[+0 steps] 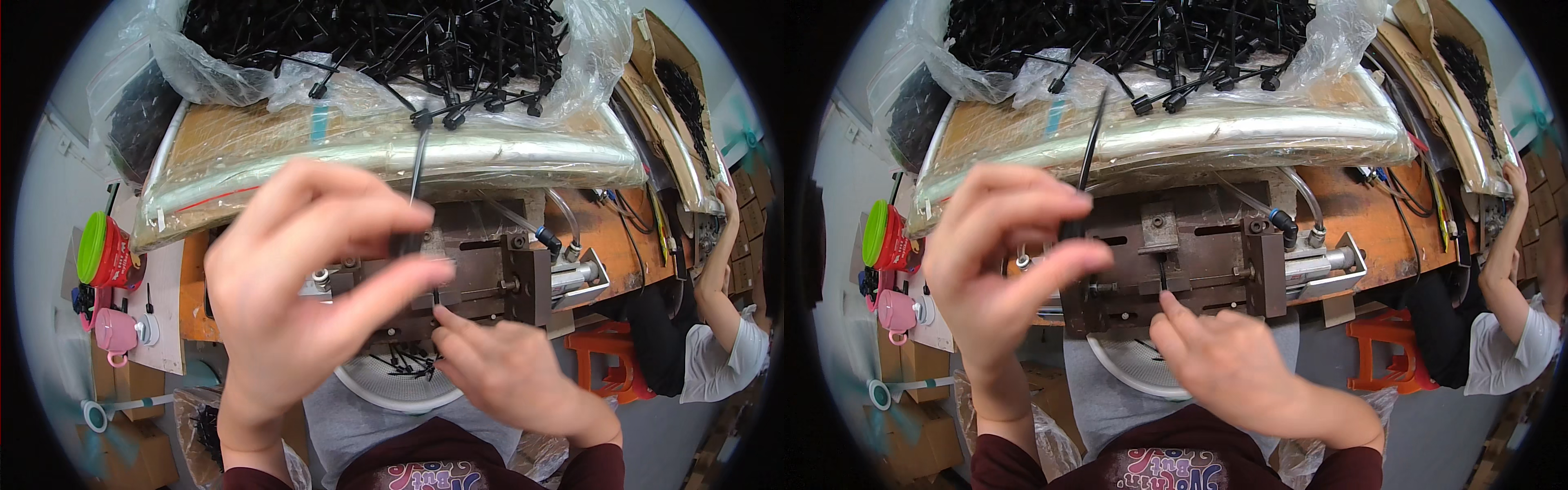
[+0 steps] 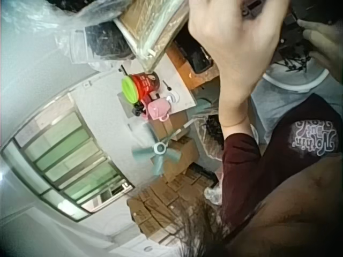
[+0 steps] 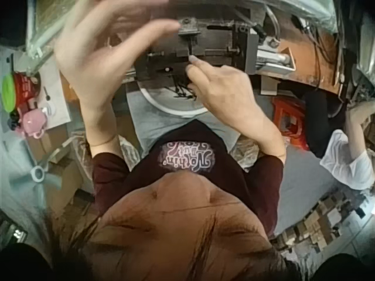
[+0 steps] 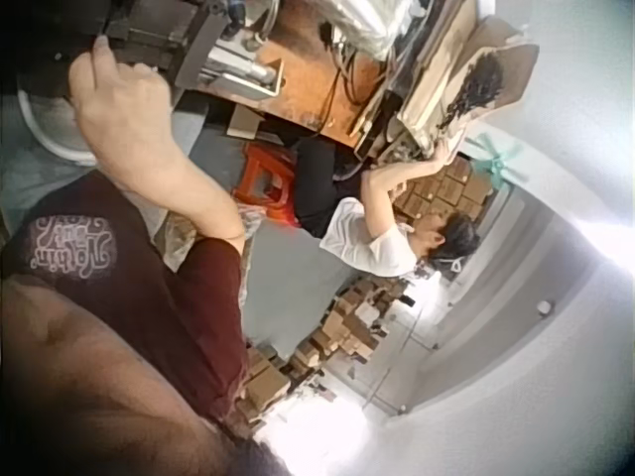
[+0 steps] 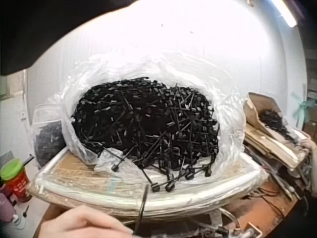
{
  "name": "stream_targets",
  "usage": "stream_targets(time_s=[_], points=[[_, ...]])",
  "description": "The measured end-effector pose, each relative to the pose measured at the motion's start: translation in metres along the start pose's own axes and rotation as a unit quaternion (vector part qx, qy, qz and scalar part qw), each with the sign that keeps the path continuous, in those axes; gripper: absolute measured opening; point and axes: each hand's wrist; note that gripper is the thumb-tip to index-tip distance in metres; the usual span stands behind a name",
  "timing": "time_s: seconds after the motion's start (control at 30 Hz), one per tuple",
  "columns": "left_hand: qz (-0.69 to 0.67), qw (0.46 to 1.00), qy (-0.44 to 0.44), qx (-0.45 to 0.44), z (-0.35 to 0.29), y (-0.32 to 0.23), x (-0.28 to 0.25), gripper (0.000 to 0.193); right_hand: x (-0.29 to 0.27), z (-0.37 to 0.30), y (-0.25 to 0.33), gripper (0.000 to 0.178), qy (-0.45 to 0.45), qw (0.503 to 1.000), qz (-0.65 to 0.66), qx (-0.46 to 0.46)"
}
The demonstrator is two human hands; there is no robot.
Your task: The recorder is assembling small black plastic components using a pneumatic assembly jig.
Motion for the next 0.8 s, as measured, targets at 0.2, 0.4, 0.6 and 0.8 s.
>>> stream_targets(time_s=[0.2, 0.4, 0.6, 0.8], points=[[0.019, 0.996, 0.084, -0.005, -0.064, -0.007, 0.011, 0.032, -0.054, 0.077, -0.045, 0.020, -0.221, 0.973, -0.056, -0.021], [0.140, 0.982, 0.125, 0.035, -0.103, -0.017, 0.043, 0.029, -0.071, 0.152, -0.110, 0.022, -0.082, 0.946, -0.307, -0.061], [0.208, 0.968, 0.131, 0.047, -0.113, -0.013, 0.063, 0.028, -0.072, 0.150, -0.109, 0.012, -0.069, 0.974, -0.198, -0.083], [0.204, 0.968, 0.141, 0.035, -0.110, -0.012, 0.062, 0.028, -0.058, 0.104, -0.072, 0.024, -0.211, 0.961, -0.097, -0.154]])
Point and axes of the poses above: each hand's wrist, its own z-axis towards the middle knuckle, its own x-axis out of the palm, y = z × x, and after that the axes turned 9 degrees about z, right-handed
